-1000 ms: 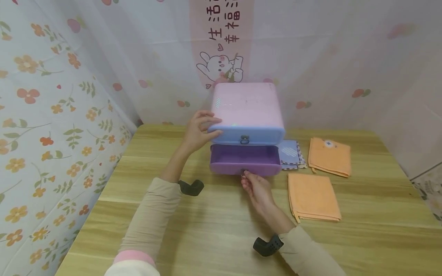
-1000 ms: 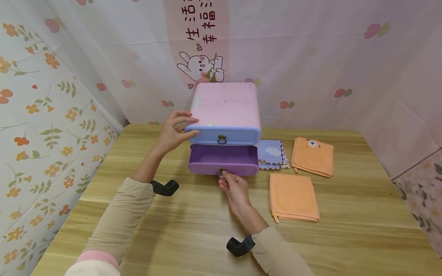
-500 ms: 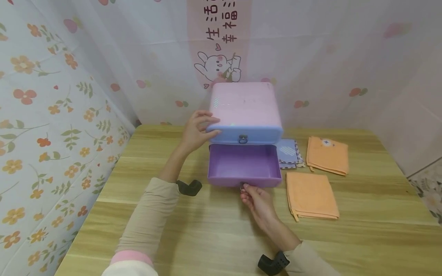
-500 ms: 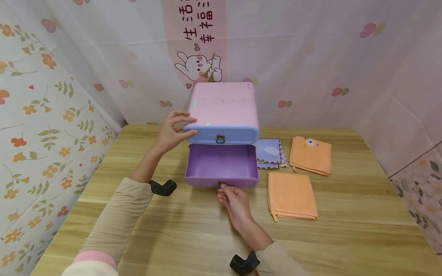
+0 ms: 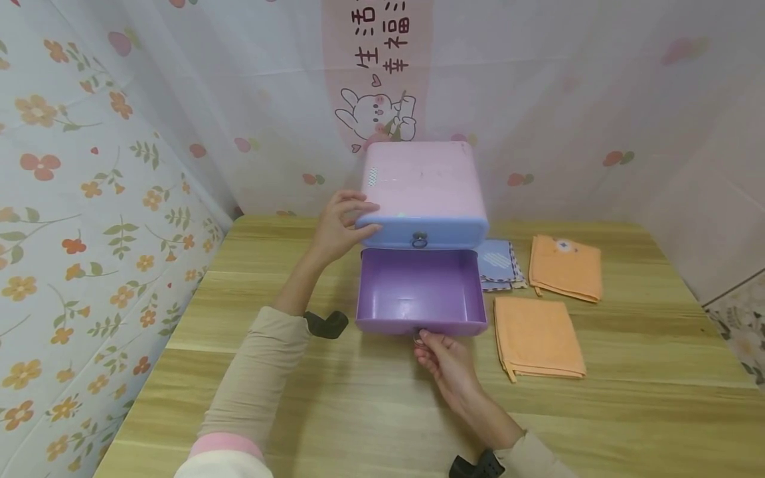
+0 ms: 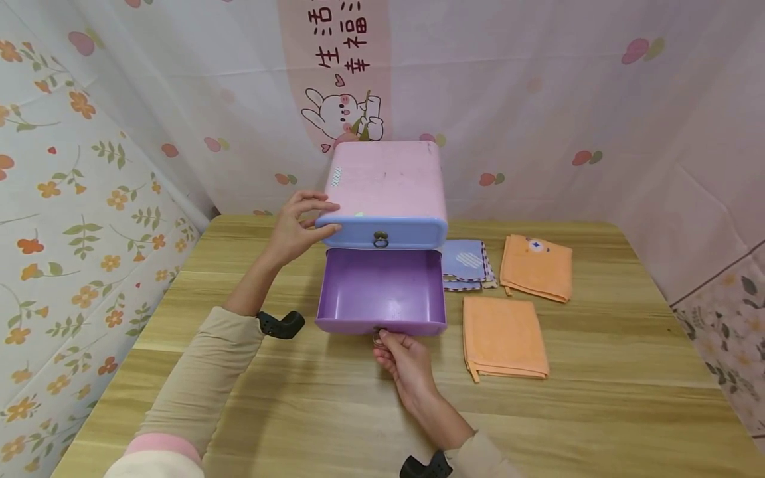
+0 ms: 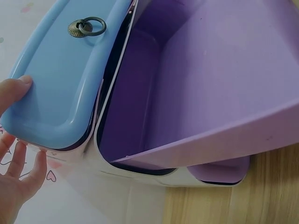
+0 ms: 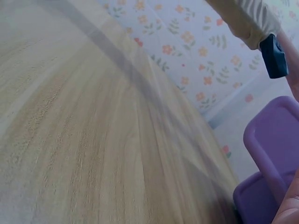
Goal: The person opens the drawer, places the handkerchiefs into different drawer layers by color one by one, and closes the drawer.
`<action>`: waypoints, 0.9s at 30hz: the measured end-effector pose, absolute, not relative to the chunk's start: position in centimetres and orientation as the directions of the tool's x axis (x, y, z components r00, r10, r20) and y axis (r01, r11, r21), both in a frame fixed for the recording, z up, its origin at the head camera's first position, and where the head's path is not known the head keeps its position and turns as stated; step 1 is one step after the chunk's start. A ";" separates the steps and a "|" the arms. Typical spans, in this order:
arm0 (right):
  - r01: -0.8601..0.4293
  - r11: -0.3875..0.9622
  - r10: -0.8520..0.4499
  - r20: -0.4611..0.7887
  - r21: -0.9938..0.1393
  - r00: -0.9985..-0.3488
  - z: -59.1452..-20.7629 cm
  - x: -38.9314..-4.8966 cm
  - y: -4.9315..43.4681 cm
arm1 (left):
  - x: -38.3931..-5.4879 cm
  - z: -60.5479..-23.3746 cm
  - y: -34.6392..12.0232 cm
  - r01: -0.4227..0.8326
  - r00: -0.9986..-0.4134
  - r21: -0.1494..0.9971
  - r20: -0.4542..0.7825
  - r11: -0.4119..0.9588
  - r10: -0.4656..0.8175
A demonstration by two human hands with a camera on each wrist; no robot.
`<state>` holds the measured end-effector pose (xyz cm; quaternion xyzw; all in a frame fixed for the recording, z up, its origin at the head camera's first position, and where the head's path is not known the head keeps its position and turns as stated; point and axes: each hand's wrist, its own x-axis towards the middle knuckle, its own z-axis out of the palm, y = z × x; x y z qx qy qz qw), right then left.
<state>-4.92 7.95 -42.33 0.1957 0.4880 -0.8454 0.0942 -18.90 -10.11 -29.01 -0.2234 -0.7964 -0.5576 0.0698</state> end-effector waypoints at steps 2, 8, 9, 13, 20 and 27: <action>0.343 -0.510 0.031 -0.415 -0.789 -0.909 -42.3 -4.8 7.8 | -19.0 -29.1 -10.1 0.437 -0.889 0.856 0.364 0.276 0.278; 0.329 -0.514 0.024 -0.397 -0.792 -0.918 -42.4 -4.5 7.5 | -20.1 -30.4 -10.5 0.435 -0.891 0.857 0.365 0.277 0.271; 0.327 -0.515 0.025 -0.395 -0.792 -0.918 -42.4 -4.5 7.5 | -20.4 -30.8 -10.6 0.434 -0.892 0.857 0.363 0.279 0.270; 0.321 -0.503 0.034 -0.389 -0.803 -0.921 -42.6 -4.4 7.6 | -21.2 -31.6 -10.7 0.436 -0.892 0.851 0.365 0.294 0.267; 0.298 -0.315 0.039 -0.326 -0.901 -0.944 -43.2 -3.9 8.9 | -20.3 -30.5 -10.4 0.432 -0.891 0.860 0.360 0.272 0.277; 0.196 -0.108 -0.121 -0.183 -0.975 -0.976 -43.8 -3.8 12.1 | -19.0 -29.2 -10.2 0.429 -0.891 0.865 0.357 0.261 0.280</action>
